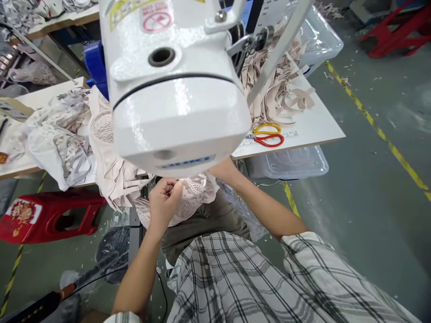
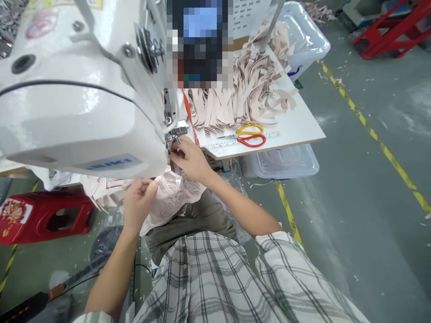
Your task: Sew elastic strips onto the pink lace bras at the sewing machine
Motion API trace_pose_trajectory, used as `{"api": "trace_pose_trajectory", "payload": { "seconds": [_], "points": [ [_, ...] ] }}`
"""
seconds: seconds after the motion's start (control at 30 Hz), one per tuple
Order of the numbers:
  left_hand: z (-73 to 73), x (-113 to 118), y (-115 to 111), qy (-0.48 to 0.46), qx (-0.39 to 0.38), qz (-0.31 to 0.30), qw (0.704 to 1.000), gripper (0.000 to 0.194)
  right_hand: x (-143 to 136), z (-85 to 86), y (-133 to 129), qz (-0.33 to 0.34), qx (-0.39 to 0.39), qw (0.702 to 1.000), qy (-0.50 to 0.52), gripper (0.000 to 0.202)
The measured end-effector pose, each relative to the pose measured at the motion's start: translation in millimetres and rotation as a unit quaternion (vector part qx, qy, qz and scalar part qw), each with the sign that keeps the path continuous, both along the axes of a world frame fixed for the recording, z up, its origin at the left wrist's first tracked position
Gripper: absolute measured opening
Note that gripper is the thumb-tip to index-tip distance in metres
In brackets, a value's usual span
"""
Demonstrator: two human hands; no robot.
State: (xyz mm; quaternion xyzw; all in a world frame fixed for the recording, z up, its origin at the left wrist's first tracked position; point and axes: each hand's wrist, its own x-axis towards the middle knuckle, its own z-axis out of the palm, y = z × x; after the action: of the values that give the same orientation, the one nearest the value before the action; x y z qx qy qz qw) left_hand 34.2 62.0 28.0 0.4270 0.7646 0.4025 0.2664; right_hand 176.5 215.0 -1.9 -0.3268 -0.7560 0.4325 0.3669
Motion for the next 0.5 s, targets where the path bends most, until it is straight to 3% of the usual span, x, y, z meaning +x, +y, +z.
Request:
{"api": "trace_pose_trajectory", "payload": {
  "seconds": [0.07, 0.13, 0.2, 0.27, 0.4, 0.47, 0.5],
  "points": [
    [9.3, 3.5, -5.9, -0.011, -0.045, -0.049, 0.998, 0.024, 12.5, -0.6, -8.0, 0.009, -0.033, 0.999, 0.028, 0.016],
    [13.2, 7.4, -12.3, -0.069, -0.094, -0.136, 0.984, 0.027, 27.3, 0.7, -17.3, 0.029, -0.067, 0.996, 0.047, 0.018],
    [9.2, 13.4, -18.0, -0.180, -0.125, -0.246, 0.944, 0.032, 40.9, 6.2, -26.2, 0.059, -0.097, 0.992, 0.057, 0.019],
    [-1.2, 23.5, -23.1, -0.315, -0.141, -0.318, 0.883, 0.041, 51.5, 16.8, -32.5, 0.094, -0.105, 0.988, 0.062, 0.018],
    [-26.5, 53.6, -34.1, -0.521, -0.156, -0.325, 0.774, 0.069, 67.3, 45.5, -36.8, 0.141, -0.073, 0.986, 0.052, 0.018],
    [-39.9, 68.5, -37.6, -0.551, -0.155, -0.321, 0.755, 0.079, 73.0, 53.4, -37.8, 0.151, -0.082, 0.984, 0.055, 0.018],
    [-47.7, 74.4, -37.8, -0.542, -0.154, -0.319, 0.762, 0.082, 74.9, 52.9, -38.3, 0.155, -0.100, 0.981, 0.061, 0.018]
  ]
}}
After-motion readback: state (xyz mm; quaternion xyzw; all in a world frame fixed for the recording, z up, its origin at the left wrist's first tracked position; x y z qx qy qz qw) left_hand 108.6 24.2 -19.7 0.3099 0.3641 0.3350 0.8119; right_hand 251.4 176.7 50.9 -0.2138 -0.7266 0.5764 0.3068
